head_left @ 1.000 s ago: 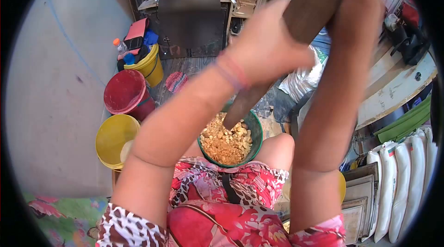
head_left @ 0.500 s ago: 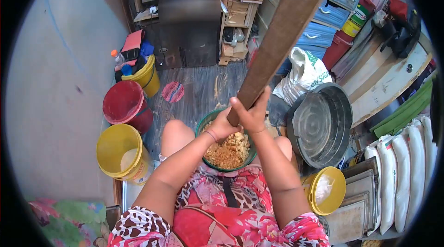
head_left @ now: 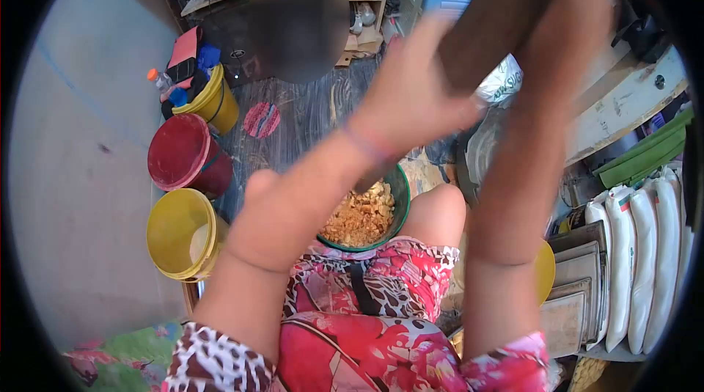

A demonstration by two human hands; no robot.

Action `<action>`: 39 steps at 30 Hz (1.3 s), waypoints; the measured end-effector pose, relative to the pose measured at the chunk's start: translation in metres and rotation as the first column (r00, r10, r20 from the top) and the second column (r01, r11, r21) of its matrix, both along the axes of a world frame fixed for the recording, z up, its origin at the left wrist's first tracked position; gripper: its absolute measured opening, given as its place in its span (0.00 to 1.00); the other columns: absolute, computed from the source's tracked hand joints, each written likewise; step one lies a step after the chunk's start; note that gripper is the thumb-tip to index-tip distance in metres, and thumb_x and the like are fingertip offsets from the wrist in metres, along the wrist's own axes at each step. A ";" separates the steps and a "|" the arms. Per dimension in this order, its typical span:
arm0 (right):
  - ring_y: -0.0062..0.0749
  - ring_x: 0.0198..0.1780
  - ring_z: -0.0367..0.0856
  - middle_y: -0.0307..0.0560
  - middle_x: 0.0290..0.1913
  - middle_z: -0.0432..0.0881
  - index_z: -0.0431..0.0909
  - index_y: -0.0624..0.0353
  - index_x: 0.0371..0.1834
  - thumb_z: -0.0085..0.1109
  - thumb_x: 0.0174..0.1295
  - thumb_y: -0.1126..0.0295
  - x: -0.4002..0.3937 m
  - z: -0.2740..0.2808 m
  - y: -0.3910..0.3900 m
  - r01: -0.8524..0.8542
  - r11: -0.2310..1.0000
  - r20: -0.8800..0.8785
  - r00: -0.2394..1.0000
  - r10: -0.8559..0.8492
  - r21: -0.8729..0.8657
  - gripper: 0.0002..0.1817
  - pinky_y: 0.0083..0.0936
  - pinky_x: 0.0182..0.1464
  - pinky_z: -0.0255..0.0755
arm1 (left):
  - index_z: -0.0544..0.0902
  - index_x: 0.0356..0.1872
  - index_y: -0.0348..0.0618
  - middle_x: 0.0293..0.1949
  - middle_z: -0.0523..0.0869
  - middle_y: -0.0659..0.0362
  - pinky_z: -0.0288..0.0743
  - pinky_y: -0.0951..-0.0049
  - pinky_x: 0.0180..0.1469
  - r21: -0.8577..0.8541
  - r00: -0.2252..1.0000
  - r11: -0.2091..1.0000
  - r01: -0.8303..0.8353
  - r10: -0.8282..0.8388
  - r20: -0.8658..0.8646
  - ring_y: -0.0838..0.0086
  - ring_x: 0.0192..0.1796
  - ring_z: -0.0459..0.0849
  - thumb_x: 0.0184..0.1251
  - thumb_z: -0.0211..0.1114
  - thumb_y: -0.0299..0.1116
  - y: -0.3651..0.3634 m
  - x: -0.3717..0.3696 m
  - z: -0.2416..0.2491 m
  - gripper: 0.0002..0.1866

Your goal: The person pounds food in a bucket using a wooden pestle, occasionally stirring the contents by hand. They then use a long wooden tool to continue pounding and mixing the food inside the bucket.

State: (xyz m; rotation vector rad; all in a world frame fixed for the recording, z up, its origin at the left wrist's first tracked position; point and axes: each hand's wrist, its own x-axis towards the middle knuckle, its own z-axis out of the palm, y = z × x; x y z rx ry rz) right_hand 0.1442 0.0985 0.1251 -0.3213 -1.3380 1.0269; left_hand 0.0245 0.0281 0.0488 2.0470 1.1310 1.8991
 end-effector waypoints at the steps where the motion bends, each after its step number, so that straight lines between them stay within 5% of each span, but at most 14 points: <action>1: 0.28 0.44 0.77 0.46 0.44 0.78 0.61 0.60 0.63 0.64 0.54 0.71 -0.020 -0.067 -0.007 0.236 0.954 0.047 0.967 -0.249 0.184 0.33 0.27 0.48 0.72 | 0.68 0.59 0.38 0.51 0.79 0.51 0.71 0.68 0.57 -0.063 1.000 0.998 0.007 -0.006 0.016 0.66 0.54 0.79 0.41 0.71 0.29 0.002 -0.005 -0.065 0.37; 3: 0.24 0.42 0.73 0.41 0.43 0.71 0.52 0.61 0.67 0.67 0.51 0.67 -0.052 -0.245 -0.010 0.295 0.891 0.202 0.904 -0.378 0.346 0.43 0.24 0.47 0.69 | 0.69 0.59 0.40 0.54 0.78 0.56 0.67 0.69 0.60 -0.430 0.891 0.860 0.274 -0.058 0.451 0.68 0.58 0.75 0.40 0.70 0.22 0.002 -0.018 -0.237 0.37; 5: 0.25 0.42 0.74 0.42 0.40 0.72 0.54 0.61 0.63 0.69 0.50 0.69 -0.056 -0.322 -0.020 0.087 0.995 0.187 0.979 -0.078 -0.040 0.40 0.24 0.46 0.69 | 0.72 0.56 0.41 0.51 0.78 0.55 0.69 0.69 0.58 -0.608 0.950 0.759 0.233 -0.044 0.310 0.67 0.55 0.77 0.40 0.73 0.24 0.004 -0.034 -0.273 0.34; 13: 0.27 0.41 0.76 0.44 0.42 0.74 0.58 0.62 0.57 0.68 0.50 0.73 -0.020 -0.275 -0.028 -0.080 0.982 0.173 0.979 0.110 -0.172 0.33 0.25 0.47 0.71 | 0.75 0.50 0.41 0.46 0.79 0.51 0.71 0.64 0.55 -0.554 0.967 0.805 0.210 -0.089 0.238 0.61 0.51 0.78 0.37 0.75 0.29 0.021 -0.022 -0.308 0.32; 19: 0.31 0.44 0.75 0.47 0.41 0.76 0.72 0.65 0.48 0.70 0.48 0.57 0.013 -0.044 -0.014 0.488 0.759 0.072 0.820 -0.568 0.432 0.29 0.29 0.45 0.69 | 0.71 0.57 0.39 0.50 0.80 0.53 0.70 0.69 0.56 -0.308 0.937 0.890 0.336 -0.348 0.018 0.72 0.51 0.78 0.37 0.78 0.36 0.015 0.002 -0.033 0.40; 20: 0.36 0.42 0.76 0.48 0.39 0.78 0.77 0.62 0.41 0.60 0.55 0.65 0.030 -0.007 0.002 0.244 0.814 0.136 0.921 -0.364 0.526 0.14 0.31 0.43 0.69 | 0.71 0.57 0.37 0.50 0.80 0.52 0.71 0.69 0.55 -0.293 0.960 0.926 0.237 -0.270 -0.078 0.72 0.50 0.78 0.36 0.79 0.39 0.017 0.007 0.002 0.42; 23: 0.21 0.33 0.79 0.41 0.30 0.80 0.78 0.62 0.41 0.56 0.58 0.50 0.024 0.054 -0.022 0.141 0.766 0.034 0.978 -0.208 0.628 0.23 0.15 0.35 0.71 | 0.76 0.40 0.29 0.33 0.83 0.42 0.77 0.65 0.41 -0.263 0.983 0.953 0.148 -0.172 -0.070 0.54 0.38 0.84 0.34 0.73 0.39 0.006 0.024 0.087 0.30; 26: 0.21 0.32 0.78 0.41 0.30 0.79 0.78 0.61 0.39 0.55 0.60 0.53 0.001 0.053 -0.038 0.315 0.842 -0.134 0.949 -0.286 0.438 0.20 0.16 0.33 0.71 | 0.76 0.39 0.29 0.33 0.83 0.42 0.77 0.65 0.40 -0.139 0.980 0.970 0.197 -0.197 0.014 0.54 0.38 0.84 0.33 0.73 0.37 0.004 0.025 0.079 0.29; 27: 0.41 0.34 0.77 0.47 0.39 0.79 0.79 0.58 0.34 0.52 0.54 0.75 0.038 0.050 -0.001 0.313 0.921 0.156 0.922 -0.353 0.233 0.07 0.35 0.36 0.69 | 0.75 0.41 0.28 0.33 0.83 0.42 0.77 0.65 0.40 -0.155 0.983 0.971 0.180 -0.174 0.052 0.54 0.38 0.84 0.35 0.72 0.35 0.007 0.024 0.049 0.29; 28: 0.31 0.32 0.77 0.46 0.37 0.78 0.76 0.61 0.39 0.56 0.57 0.70 0.026 0.002 0.004 0.353 0.755 0.071 0.882 -0.465 0.553 0.09 0.27 0.35 0.71 | 0.73 0.47 0.30 0.37 0.83 0.43 0.76 0.66 0.42 -0.168 0.998 0.984 0.061 -0.061 0.001 0.56 0.40 0.84 0.36 0.71 0.33 0.005 0.023 0.008 0.32; 29: 0.23 0.27 0.74 0.43 0.25 0.76 0.73 0.59 0.42 0.48 0.63 0.62 0.010 -0.055 -0.014 0.257 0.904 0.157 0.933 -0.325 0.342 0.13 0.20 0.33 0.68 | 0.70 0.55 0.35 0.45 0.81 0.45 0.74 0.67 0.49 -0.262 0.986 0.950 0.169 -0.163 0.045 0.59 0.49 0.82 0.39 0.70 0.29 0.001 0.016 -0.041 0.35; 32: 0.24 0.37 0.76 0.42 0.32 0.76 0.66 0.60 0.45 0.67 0.50 0.71 -0.033 -0.324 -0.031 0.064 0.996 0.258 0.965 -0.046 -0.061 0.22 0.21 0.43 0.72 | 0.67 0.61 0.43 0.55 0.76 0.56 0.66 0.69 0.61 -0.493 0.854 0.730 0.473 -0.242 0.461 0.69 0.59 0.74 0.43 0.68 0.19 -0.010 -0.011 -0.241 0.37; 36: 0.27 0.42 0.76 0.44 0.40 0.75 0.63 0.61 0.50 0.70 0.48 0.71 -0.024 -0.316 -0.042 -0.089 0.954 0.299 0.938 0.177 -0.285 0.29 0.24 0.45 0.72 | 0.70 0.55 0.43 0.52 0.77 0.56 0.68 0.68 0.59 -0.726 0.944 0.607 0.324 -0.163 0.286 0.68 0.57 0.75 0.43 0.71 0.23 -0.011 -0.032 -0.330 0.32; 39: 0.29 0.39 0.76 0.46 0.40 0.74 0.55 0.61 0.57 0.69 0.49 0.70 -0.019 -0.291 -0.043 -0.036 0.999 0.268 0.963 0.028 0.026 0.36 0.26 0.44 0.72 | 0.71 0.53 0.42 0.50 0.79 0.55 0.71 0.67 0.56 -0.627 0.956 0.726 0.282 -0.160 0.245 0.68 0.54 0.77 0.42 0.71 0.24 -0.004 -0.025 -0.291 0.32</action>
